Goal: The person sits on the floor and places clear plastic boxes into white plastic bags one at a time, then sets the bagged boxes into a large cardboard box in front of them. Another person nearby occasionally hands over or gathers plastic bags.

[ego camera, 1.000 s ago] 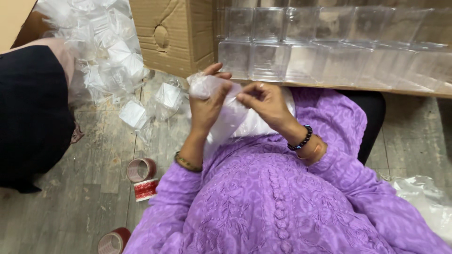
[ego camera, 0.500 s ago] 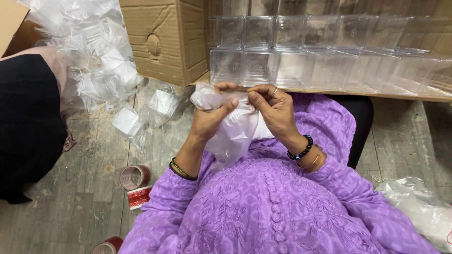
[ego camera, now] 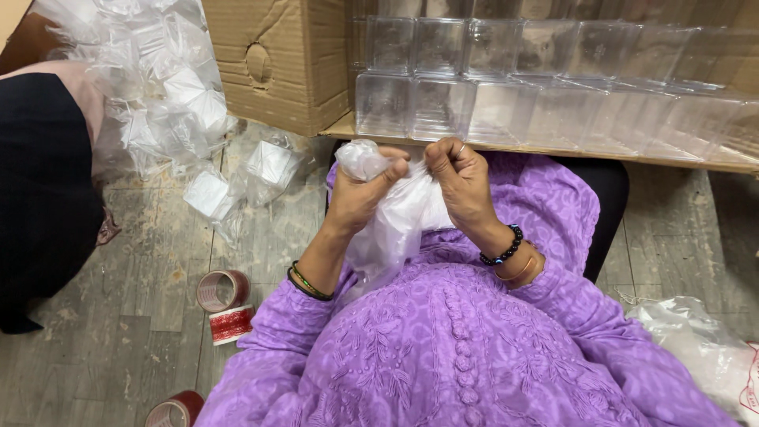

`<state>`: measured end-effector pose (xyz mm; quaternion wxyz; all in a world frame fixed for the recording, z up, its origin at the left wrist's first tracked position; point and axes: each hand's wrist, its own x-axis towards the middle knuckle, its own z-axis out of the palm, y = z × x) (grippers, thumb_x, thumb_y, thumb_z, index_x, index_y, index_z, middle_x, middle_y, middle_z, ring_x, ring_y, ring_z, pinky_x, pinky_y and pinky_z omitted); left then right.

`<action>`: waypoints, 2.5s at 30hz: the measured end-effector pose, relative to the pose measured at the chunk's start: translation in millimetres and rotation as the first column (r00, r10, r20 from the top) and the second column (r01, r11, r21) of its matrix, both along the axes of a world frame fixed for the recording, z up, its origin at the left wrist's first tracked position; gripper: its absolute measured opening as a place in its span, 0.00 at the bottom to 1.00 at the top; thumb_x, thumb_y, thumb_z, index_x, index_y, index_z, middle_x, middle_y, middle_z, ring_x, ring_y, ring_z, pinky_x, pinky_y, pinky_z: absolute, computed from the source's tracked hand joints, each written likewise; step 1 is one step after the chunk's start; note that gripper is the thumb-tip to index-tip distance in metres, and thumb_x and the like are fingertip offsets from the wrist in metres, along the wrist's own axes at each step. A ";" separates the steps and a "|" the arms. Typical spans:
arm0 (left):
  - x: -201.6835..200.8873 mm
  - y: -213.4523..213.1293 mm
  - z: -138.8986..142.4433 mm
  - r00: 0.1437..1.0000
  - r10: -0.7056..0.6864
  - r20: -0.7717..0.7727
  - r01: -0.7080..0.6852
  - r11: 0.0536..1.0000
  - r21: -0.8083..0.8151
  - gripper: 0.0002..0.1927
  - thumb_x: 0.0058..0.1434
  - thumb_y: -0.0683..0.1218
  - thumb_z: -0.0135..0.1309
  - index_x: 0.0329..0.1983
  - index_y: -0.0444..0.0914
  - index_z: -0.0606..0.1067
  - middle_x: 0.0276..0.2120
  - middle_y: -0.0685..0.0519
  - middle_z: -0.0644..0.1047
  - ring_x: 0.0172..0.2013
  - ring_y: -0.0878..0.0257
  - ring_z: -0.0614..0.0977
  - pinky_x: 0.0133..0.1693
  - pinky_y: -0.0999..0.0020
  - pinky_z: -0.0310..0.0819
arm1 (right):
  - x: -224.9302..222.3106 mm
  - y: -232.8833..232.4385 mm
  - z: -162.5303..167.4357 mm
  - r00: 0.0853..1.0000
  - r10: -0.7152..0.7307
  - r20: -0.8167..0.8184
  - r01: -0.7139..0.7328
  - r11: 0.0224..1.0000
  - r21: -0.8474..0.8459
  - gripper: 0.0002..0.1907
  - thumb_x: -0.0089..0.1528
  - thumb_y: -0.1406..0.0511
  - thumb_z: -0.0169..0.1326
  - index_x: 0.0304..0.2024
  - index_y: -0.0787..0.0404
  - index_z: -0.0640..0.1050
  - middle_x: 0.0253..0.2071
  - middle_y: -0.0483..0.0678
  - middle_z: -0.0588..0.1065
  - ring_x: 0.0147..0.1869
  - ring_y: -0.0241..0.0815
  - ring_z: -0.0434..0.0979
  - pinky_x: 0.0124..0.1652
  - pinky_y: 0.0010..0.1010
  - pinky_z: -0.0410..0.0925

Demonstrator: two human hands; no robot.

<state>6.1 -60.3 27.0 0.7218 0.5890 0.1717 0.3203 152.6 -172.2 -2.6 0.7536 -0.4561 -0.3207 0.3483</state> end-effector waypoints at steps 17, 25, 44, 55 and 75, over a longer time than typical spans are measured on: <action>-1.8 -3.0 -0.1 0.993 0.111 -0.050 -0.108 0.993 0.053 0.13 0.61 0.52 0.64 0.37 0.38 0.80 0.29 0.62 0.79 0.29 0.75 0.76 0.31 0.79 0.70 | 10.0 -9.6 17.1 0.989 0.073 0.130 -0.061 0.994 -0.091 0.08 0.69 0.66 0.59 0.42 0.66 0.80 0.33 0.44 0.78 0.34 0.29 0.74 0.34 0.21 0.68; 1.6 -4.1 -14.9 0.975 0.195 -0.110 -0.182 0.976 0.118 0.15 0.66 0.52 0.65 0.34 0.35 0.79 0.25 0.60 0.76 0.28 0.73 0.73 0.30 0.76 0.65 | 5.3 -9.7 5.0 0.998 0.052 0.027 -0.050 0.997 -0.064 0.09 0.67 0.64 0.59 0.42 0.65 0.81 0.33 0.43 0.79 0.33 0.29 0.75 0.32 0.21 0.68; -0.5 6.8 -56.9 1.000 0.014 0.010 -0.014 0.999 -0.035 0.08 0.71 0.46 0.55 0.40 0.37 0.78 0.35 0.61 0.76 0.37 0.72 0.75 0.39 0.75 0.70 | -0.9 15.1 -17.9 0.902 0.161 -0.401 -0.204 0.977 -0.065 0.10 0.71 0.59 0.52 0.37 0.56 0.73 0.28 0.38 0.73 0.23 0.23 0.64 0.22 0.16 0.57; -47.7 41.0 -84.9 0.924 -0.369 -0.101 0.298 0.861 -0.413 0.21 0.71 0.54 0.41 0.49 0.38 0.80 0.44 0.53 0.80 0.41 0.66 0.80 0.47 0.74 0.75 | 17.4 5.3 -29.3 0.918 0.332 -0.215 -0.376 0.902 -0.211 0.11 0.70 0.59 0.58 0.38 0.58 0.72 0.24 0.38 0.69 0.22 0.26 0.62 0.20 0.19 0.56; 49.7 160.2 -103.6 0.998 0.027 0.060 -0.011 0.966 -0.259 0.14 0.65 0.47 0.52 0.52 0.41 0.76 0.41 0.60 0.82 0.42 0.71 0.83 0.44 0.76 0.79 | 62.8 105.5 -10.6 0.246 -0.232 0.941 0.448 0.888 0.102 0.07 0.67 0.68 0.57 0.36 0.67 0.78 0.29 0.59 0.76 0.32 0.59 0.77 0.33 0.47 0.68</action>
